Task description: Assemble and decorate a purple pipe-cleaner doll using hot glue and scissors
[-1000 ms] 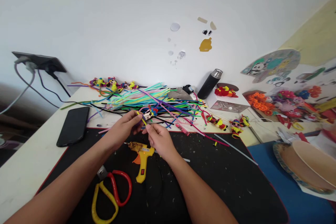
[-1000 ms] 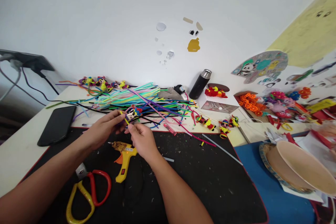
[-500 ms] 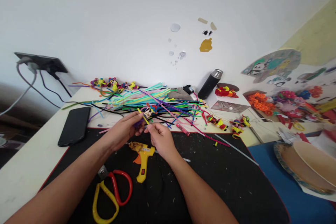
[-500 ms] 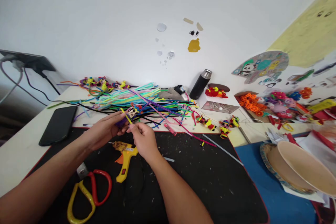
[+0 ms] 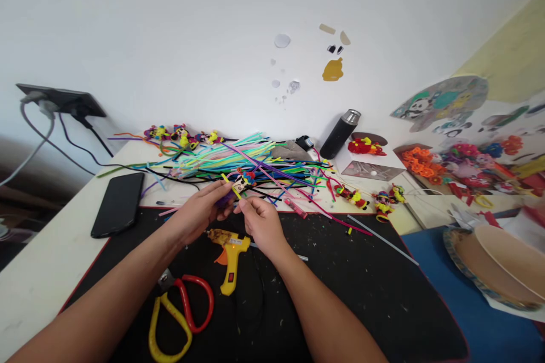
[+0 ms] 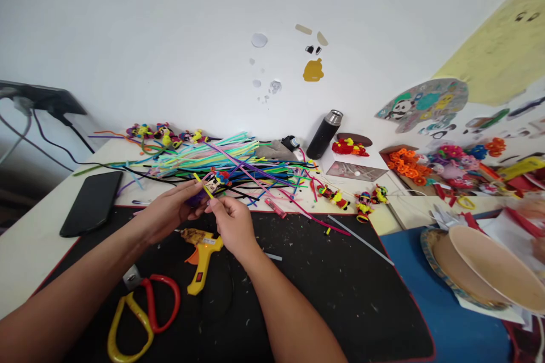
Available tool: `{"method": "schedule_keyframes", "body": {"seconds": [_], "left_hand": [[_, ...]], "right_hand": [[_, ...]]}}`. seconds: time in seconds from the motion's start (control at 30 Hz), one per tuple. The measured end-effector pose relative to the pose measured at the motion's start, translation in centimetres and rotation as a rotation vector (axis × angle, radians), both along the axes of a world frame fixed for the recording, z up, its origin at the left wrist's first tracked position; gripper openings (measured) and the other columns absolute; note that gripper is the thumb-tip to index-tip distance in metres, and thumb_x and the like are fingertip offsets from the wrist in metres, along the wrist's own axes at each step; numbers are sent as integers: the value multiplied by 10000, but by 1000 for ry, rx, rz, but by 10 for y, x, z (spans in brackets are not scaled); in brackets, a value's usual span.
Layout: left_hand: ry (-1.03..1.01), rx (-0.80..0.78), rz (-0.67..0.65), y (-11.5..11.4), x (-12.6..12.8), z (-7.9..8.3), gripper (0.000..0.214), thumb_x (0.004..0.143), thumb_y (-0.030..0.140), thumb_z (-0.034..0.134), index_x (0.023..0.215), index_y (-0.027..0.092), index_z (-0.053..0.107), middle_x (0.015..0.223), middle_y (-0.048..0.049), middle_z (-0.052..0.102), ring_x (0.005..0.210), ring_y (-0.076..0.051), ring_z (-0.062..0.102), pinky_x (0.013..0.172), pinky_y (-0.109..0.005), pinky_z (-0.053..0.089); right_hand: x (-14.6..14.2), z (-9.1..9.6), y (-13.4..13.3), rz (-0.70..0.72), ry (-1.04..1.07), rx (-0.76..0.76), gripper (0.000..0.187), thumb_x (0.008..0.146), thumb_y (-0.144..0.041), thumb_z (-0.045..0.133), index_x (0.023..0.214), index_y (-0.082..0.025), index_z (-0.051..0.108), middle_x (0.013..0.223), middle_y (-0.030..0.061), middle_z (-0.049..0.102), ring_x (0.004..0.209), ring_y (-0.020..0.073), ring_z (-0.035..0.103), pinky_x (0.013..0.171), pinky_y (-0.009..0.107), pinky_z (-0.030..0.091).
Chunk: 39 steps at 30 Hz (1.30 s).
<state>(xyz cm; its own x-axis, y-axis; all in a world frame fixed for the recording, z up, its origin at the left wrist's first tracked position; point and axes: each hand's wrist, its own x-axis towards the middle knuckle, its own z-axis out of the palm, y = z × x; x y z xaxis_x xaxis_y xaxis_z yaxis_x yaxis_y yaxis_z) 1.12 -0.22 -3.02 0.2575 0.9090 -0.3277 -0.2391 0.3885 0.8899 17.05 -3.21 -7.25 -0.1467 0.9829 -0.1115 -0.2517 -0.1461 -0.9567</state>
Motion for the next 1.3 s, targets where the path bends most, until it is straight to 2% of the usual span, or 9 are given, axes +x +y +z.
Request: {"method": "schedule_keyframes", "body": {"seconds": [0.3, 0.6, 0.87, 1.1, 1.3], "left_hand": [[34, -38, 53, -1, 3, 2, 494, 690, 561, 907, 867, 176, 653, 744, 3, 640, 611, -118, 563, 521, -204, 410], [63, -13, 69, 0, 2, 1, 461, 708, 547, 877, 829, 178, 628, 701, 14, 618, 552, -103, 516, 488, -200, 365], [17, 26, 24, 0, 2, 4, 442, 763, 537, 837, 768, 169, 592, 626, 32, 546, 495, -74, 426, 436, -186, 243], [-5, -12, -23, 2, -3, 9, 421, 770, 493, 817, 728, 165, 556, 598, 42, 509, 448, -54, 363, 408, -181, 191], [-34, -80, -142, 2, -9, 9, 429, 816, 501, 772, 694, 161, 540, 597, 45, 468, 450, -47, 316, 406, -182, 195]], "right_hand": [[0, 3, -1, -3, -18, 45, 496, 865, -693, 706, 790, -204, 673, 471, -112, 339, 396, 85, 255, 404, 246, 218], [0, 3, -1, 32, 33, 5, 532, 816, -721, 742, 797, -195, 668, 476, -116, 352, 395, 72, 253, 392, 236, 188], [1, 10, -1, 76, 77, -53, 513, 794, -687, 770, 795, -187, 658, 474, -110, 384, 403, 73, 279, 409, 248, 160], [2, 4, 3, 46, 39, -21, 516, 769, -688, 799, 777, -200, 631, 520, -113, 380, 402, 61, 258, 401, 244, 159], [1, -1, 3, 49, 13, 17, 487, 790, -651, 799, 751, -212, 592, 542, -105, 376, 427, 67, 279, 410, 238, 192]]}}
